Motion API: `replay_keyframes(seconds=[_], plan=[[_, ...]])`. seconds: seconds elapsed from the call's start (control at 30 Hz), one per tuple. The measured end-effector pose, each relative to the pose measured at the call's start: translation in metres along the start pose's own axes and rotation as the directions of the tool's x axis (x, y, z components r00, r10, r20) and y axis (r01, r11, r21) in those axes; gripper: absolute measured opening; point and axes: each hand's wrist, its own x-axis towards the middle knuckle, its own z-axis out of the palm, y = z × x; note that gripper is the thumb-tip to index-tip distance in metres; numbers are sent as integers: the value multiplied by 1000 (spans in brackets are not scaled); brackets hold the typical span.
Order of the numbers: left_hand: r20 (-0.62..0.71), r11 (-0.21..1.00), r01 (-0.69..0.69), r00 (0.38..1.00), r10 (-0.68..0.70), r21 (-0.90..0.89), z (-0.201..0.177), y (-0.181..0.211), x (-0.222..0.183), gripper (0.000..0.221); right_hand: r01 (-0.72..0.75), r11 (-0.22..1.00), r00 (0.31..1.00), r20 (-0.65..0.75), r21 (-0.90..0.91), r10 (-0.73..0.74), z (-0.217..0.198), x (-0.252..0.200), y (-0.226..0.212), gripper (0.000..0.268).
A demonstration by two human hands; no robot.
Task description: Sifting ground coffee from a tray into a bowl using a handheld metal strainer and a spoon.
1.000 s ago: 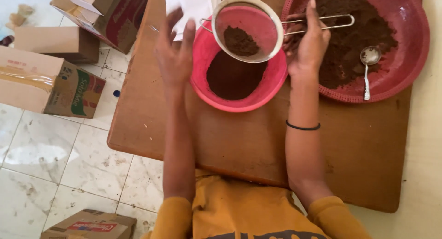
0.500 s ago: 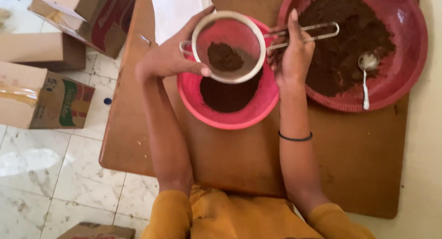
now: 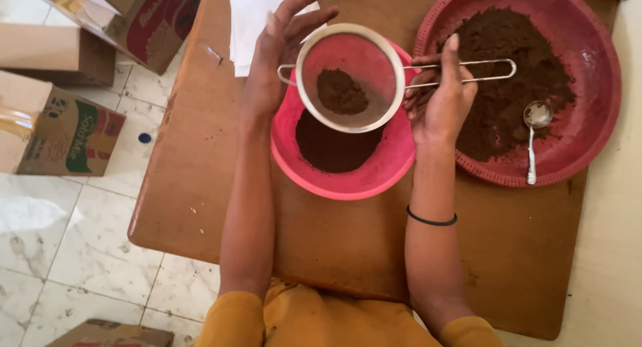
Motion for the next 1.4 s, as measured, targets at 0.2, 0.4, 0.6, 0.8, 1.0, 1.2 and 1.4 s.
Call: replay_keyframes(seconds=[0.2, 0.4, 0.6, 0.8, 1.0, 1.2, 1.4], plan=[[-50, 994, -38, 998, 43, 100, -2, -10, -6, 83, 44, 999, 997, 59, 20, -45, -3, 3, 2, 49], [-135, 979, -101, 983, 126, 178, 3, -9, -10, 75, 34, 999, 999, 36, -33, -32, -1, 2, 1, 50], [-141, 959, -195, 964, 227, 207, -13, -25, -7, 75, 23, 994, 999, 47, -103, -18, 0, 1, -1, 49], [-130, 949, -239, 955, 268, 203, -15, -28, -6, 70, 37, 998, 994, 107, -58, -30, -3, 5, 4, 46], [-160, 947, -249, 946, 283, 203, -12, -25, -7, 68, 56, 995, 985, 170, -87, -41, -2, 0, 1, 47], [-162, 943, -280, 937, 309, 178, -11, -23, -8, 64, 52, 995, 983, 182, -85, -36, -2, 1, 2, 48], [-183, 942, -259, 936, 299, 213, -5, -15, -10, 70, 40, 996, 977, 211, -74, -23, -3, 3, 3, 48]])
